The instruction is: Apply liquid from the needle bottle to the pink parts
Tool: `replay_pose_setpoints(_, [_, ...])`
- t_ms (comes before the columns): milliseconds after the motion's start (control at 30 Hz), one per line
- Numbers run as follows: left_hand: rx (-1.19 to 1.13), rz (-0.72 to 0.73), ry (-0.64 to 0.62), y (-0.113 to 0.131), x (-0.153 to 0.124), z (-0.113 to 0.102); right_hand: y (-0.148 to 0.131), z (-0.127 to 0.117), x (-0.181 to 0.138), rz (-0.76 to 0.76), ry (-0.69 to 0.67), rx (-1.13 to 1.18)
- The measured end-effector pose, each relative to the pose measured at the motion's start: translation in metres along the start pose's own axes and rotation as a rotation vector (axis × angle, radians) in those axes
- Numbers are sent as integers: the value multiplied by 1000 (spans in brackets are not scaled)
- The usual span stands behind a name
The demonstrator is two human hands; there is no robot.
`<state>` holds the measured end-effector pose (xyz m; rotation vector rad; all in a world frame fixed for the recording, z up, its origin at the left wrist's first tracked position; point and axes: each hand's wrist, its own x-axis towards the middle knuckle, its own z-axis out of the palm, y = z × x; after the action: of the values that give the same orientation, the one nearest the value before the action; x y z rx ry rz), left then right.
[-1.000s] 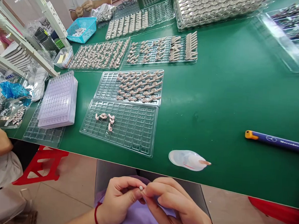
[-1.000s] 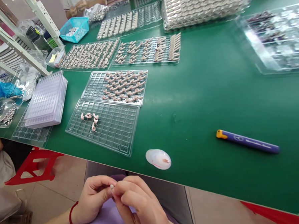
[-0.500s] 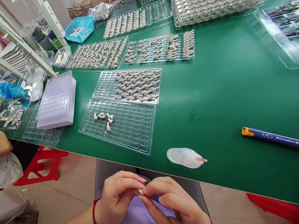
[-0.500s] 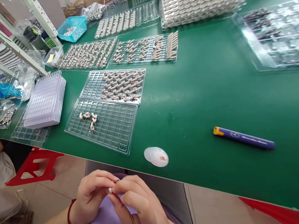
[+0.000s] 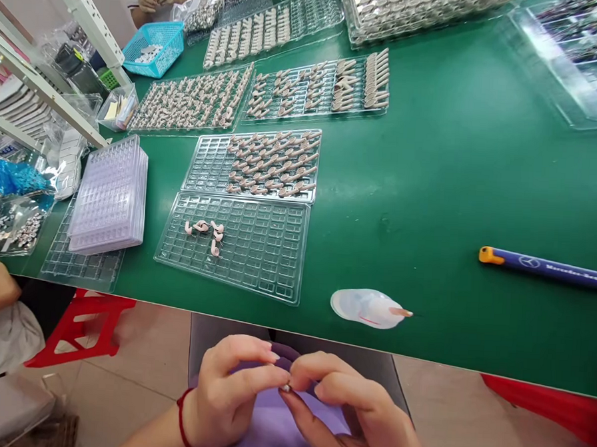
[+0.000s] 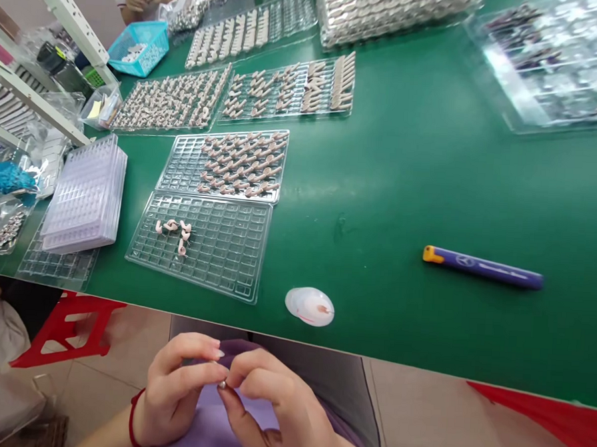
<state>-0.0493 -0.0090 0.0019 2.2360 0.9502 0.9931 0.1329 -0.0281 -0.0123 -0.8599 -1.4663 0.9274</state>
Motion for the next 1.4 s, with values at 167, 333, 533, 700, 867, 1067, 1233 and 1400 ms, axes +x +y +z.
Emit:
replay_pose_setpoints(167, [29,7,-17,-1,0,-1,0,0,-2,53,-22,-13])
replay_pose_setpoints(333, [10,22,-6,-1,1,-1,-1,-1,-2,122,-31,18])
replay_pose_setpoints(533, [-43,2,4,0,0,1,-1,0,-5,183,-19,67])
replay_pose_setpoints(700, [-83,-11,9,1,1,2,-3,0,-1,197,-21,117])
replay_pose_setpoints(867, [-58,-36,25,2,2,1,-4,-2,0,160,-4,106])
replay_pose_setpoints(1067, [-22,-38,28,3,0,0,0,-2,-4,47,17,58])
replay_pose_setpoints(1233, [6,-18,35,2,-1,2,0,-2,-2,19,-22,32])
replay_pose_setpoints(1400, [21,-7,21,1,-1,2,-1,-2,3,-10,-37,-9])
